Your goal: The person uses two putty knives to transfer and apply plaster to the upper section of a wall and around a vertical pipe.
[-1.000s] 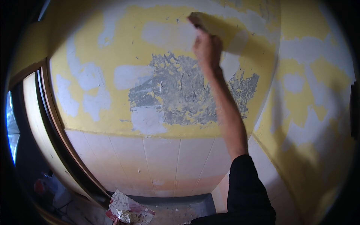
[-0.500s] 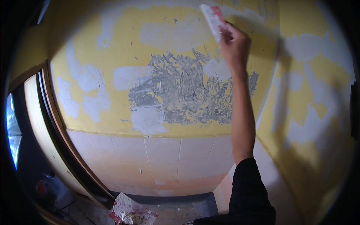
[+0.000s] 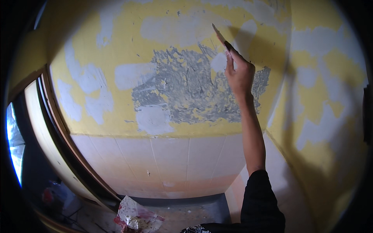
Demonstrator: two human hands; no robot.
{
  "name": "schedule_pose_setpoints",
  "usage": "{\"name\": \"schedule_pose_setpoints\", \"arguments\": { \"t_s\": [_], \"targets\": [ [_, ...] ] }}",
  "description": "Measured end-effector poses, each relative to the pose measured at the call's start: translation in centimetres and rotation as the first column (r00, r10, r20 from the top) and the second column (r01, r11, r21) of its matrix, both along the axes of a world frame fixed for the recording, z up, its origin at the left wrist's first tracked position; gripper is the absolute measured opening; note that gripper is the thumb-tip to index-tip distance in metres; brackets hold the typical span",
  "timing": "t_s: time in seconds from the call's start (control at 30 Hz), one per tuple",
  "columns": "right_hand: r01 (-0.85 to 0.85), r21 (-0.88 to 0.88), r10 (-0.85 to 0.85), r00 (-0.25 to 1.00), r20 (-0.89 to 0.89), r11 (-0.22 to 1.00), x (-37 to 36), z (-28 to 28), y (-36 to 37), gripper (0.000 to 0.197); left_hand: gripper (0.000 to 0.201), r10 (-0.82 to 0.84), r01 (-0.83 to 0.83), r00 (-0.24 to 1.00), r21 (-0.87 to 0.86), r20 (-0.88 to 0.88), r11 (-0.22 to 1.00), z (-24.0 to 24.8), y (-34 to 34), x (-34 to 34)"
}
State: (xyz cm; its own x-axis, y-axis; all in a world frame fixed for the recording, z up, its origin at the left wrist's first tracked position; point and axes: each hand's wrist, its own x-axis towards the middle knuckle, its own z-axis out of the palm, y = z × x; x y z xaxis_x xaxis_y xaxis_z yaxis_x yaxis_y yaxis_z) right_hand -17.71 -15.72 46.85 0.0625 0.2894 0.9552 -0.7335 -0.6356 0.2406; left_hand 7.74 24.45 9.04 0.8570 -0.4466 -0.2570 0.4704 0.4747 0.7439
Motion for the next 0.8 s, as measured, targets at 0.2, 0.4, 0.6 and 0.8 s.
{"name": "schedule_pose_setpoints", "arguments": {
  "t_s": [0.2, 0.4, 0.6, 0.8],
  "targets": [
    [0.12, 0.134, -0.098, 0.982, -0.162, 0.984, 5.3, -5.7, -4.8, 0.031, 0.016, 0.022, -0.017, 0.999, 0.124, -0.039, 0.992, 1.6, -1.0, -1.1],
    [-0.143, 0.448, 0.255, 0.946, -0.201, 0.883, 5.4, -10.2, 0.8, 0.019, 0.016, 0.037, -0.012, 0.981, 0.13, -0.191, 0.991, 1.7, -0.8, -0.3],
    [0.036, 0.106, -0.031, 0.998, -0.046, 0.994, 2.1, 2.0, -0.6, 0.013, 0.016, 0.022, 0.005, 0.984, 0.154, -0.176, 0.988, 1.7, -0.9, -0.3],
    [0.01, 0.073, 0.012, 0.956, -0.292, 0.997, 5.8, -7.5, -2.9, 0.024, 0.02, 0.045, -0.008, 0.982, 0.195, -0.184, 0.981, 1.4, -0.9, -1.3]
  ]
}}
